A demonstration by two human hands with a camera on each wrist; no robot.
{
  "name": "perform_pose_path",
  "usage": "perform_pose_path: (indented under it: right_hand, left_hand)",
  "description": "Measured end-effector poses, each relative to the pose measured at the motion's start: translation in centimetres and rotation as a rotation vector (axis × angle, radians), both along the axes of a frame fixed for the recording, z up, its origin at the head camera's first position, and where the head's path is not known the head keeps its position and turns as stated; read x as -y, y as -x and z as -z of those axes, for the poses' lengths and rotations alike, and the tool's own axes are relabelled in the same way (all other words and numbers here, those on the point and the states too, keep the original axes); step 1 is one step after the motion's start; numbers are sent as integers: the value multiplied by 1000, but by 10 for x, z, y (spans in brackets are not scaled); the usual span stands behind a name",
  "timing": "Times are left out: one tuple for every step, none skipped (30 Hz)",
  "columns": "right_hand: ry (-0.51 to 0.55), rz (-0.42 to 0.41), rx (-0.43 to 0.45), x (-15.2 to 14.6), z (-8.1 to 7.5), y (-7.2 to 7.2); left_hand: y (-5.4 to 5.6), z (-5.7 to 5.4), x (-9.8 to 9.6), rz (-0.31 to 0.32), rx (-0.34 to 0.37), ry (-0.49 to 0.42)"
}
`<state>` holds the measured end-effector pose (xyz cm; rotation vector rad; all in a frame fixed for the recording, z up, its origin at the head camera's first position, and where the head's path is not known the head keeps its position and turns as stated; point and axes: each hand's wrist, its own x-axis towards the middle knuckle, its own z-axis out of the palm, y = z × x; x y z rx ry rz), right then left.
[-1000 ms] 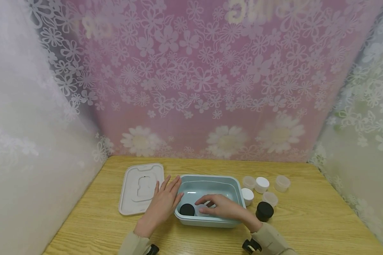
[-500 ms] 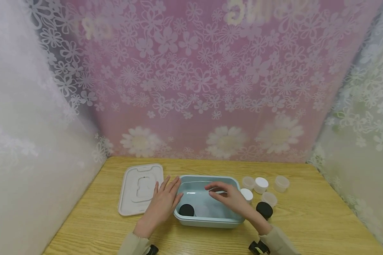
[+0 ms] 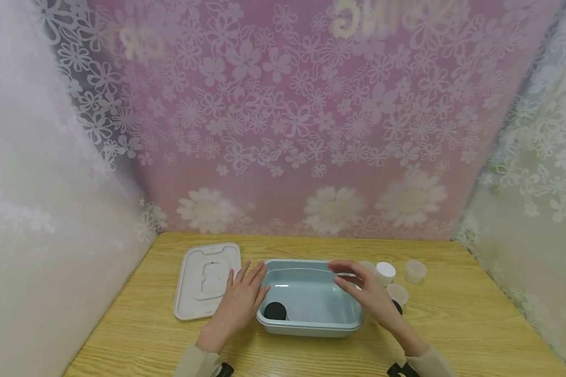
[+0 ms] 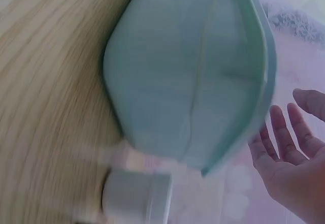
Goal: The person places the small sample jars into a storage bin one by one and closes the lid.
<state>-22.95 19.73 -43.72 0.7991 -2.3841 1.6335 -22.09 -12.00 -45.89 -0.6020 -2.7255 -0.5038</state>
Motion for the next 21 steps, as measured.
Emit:
perform_pose_path:
  right_hand:
    - [4,4,-10,-5,-1,0]
    - [6,15,-23,-9,-1,-1]
    - [9,26,-34,-14,-2,-1]
    - [10,39,-51,-20,-3,-1]
    - [14,51,-57,-25,-3,-1]
    - [14,65,-69,-31,-3,-1]
    - [14,78,-77,-37,-2,-1]
    - [13,93,-85,-43,-2,0]
    - [14,106,-87,-49,-2,0]
    - [12,121,-89,-56,-1,0]
    - [9,133,-91,-62,0,0]
    - [2,144,-97,-68,0,-1]
    - [-4,155,-92,-74,0,-1]
    - [-15,171,-90,-79,1,-1]
    - [-28,185,-87,-85,1,-2]
    - [-39,196,-81,-90,2,-3]
    - [-52,207,-73,-96,3,-4]
    - [-69,221,-62,-101,4,-4]
    - [-84,237,-48,-106,5,-5]
    - [-104,252,-37,-110,7,-5]
    - [-122,263,-25,-115,8,-5]
  left_hand:
    - [0,0,0,0,1,-1]
    - [0,0,0,-1,1,0]
    - [0,0,0,-1,2,0]
    - [0,0,0,-1,3,0]
    - [0,0,0,0,4,-1]
    - [0,0,0,0,6,1]
    - [0,0,0,0,7,3]
    - [0,0,0,0,7,3]
    - [0,0,0,0,9,3]
    - [0,0,0,-2,9,5]
    - [0,0,0,-3,10,6]
    - [0,0,1,-5,9,7]
    - [0,1,1,-7,8,8]
    - [0,1,1,-9,8,9]
    - [1,1,1,-11,7,12]
    - [1,1,1,-11,6,15]
    - [1,1,0,-11,6,15]
    - [1,1,0,-10,6,15]
    - [1,1,0,-9,7,15]
    - [0,1,0,-8,8,15]
    - [0,1,0,-7,9,14]
